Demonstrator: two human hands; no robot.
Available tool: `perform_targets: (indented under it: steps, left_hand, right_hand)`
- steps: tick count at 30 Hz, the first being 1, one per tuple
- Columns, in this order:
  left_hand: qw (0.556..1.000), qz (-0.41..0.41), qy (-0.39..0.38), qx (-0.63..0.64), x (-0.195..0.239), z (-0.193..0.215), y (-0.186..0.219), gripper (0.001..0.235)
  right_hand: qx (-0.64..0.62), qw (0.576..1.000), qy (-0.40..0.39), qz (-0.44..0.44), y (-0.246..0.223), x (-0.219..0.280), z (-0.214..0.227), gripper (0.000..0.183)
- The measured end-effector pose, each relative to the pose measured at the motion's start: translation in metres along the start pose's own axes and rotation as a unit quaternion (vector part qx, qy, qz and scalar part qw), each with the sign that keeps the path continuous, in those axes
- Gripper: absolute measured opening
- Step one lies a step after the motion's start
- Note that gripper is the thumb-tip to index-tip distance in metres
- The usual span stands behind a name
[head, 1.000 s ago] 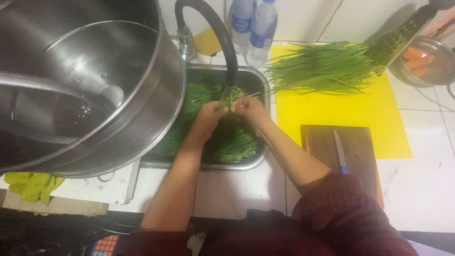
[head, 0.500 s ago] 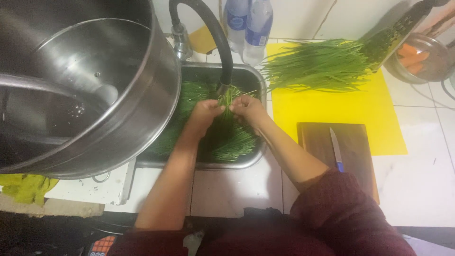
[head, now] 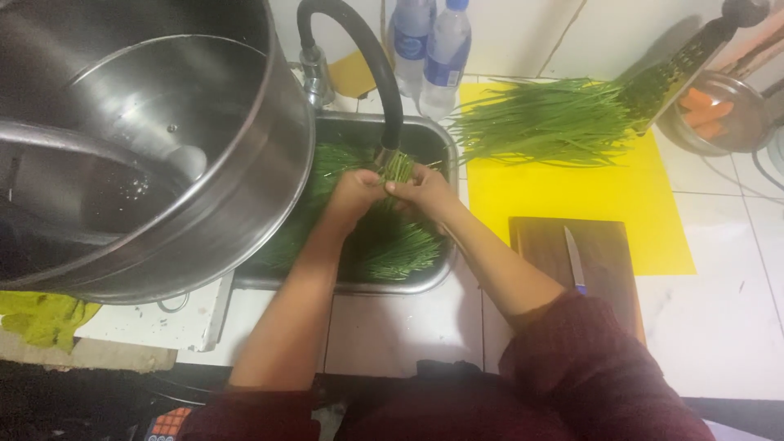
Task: The recorder is washing a large bundle of green leaves in a kitchen sink under running water.
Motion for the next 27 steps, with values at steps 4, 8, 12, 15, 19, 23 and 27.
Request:
perform_targets:
  steps: [4,8,12,15,19,23,27]
  left_hand:
    - [0.990,0.021,-0.111,0.078,0.024,-0.001,0.029,0.015]
    - [0.994,0.061,-0.059,-0.073,0.004,0.014,0.013,0.020]
    - [0.992,0.032,-0.112,-0.054,0.000,0.014,0.014,0.016]
    - [0.989,0.007,-0.145,-0.005,0.012,0.005,0.031,0.024]
    - [0.962,-0.073,-0.256,0.062,0.045,-0.014,0.058,0.026]
    - [0.986,-0.006,-0.159,-0.046,0.052,-0.019,0.052,0.023]
    - [0.987,0.025,-0.129,-0.096,0.063,-0.017,0.053,0.021]
  right_hand:
    - [0.049,0.999,0.004,-0.004,-0.001,-0.009,-0.003,0.029]
    - [0.049,0.998,-0.025,0.042,-0.012,-0.013,-0.007,0.030]
    - [0.051,0.995,-0.042,0.077,-0.014,-0.019,-0.008,0.028]
    - [0.038,0.996,-0.022,0.084,-0.021,-0.019,-0.003,0.025]
    - [0.007,0.998,-0.001,0.062,-0.021,-0.022,0.004,0.020]
    - [0.016,0.997,0.030,0.074,-0.033,-0.023,0.017,0.016]
    - [0.034,0.993,0.063,0.092,-0.044,-0.021,0.035,0.019]
Point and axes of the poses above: each hand's wrist, its own x-axis away from the middle knuckle, its own z-axis out of the back of the hand, y = z × x, the point moved 3 cm from there along -x, towards the middle knuckle, and after that the axes turned 11 degrees about z, right-handed, at the moved point
